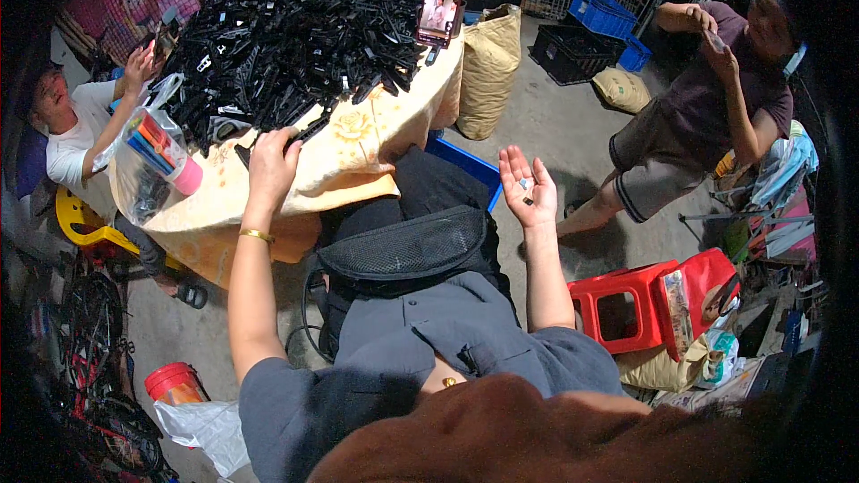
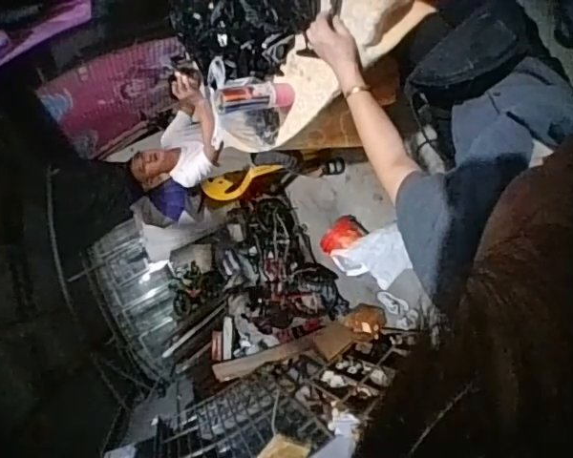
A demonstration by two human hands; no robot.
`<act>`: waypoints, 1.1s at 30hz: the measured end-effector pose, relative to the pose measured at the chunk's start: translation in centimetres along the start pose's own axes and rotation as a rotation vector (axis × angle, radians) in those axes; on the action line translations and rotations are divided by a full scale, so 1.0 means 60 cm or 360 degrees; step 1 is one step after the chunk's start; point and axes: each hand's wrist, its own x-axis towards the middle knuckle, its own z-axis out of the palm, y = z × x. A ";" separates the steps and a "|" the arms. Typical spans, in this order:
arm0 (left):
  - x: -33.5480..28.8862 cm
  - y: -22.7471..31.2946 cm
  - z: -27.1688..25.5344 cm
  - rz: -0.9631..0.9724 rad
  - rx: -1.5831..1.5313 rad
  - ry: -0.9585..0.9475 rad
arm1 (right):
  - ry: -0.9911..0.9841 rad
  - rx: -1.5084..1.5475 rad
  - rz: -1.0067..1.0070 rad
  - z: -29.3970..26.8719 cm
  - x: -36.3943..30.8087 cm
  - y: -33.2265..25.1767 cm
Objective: The person sorts and organizes small black plastic components by hand, moving them from a table into a container.
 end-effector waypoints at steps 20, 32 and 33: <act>-0.001 0.001 -0.001 -0.0029 -0.0048 0.0031 | 0.0000 0.0020 -0.0016 -0.001 0.003 -0.003; -0.003 0.001 -0.002 -0.0002 -0.0035 0.0068 | -0.0114 -0.0025 0.0044 -0.003 0.001 -0.006; -0.002 0.004 -0.003 0.0005 -0.0036 0.0063 | -0.0113 -0.0025 0.0044 -0.002 0.001 -0.006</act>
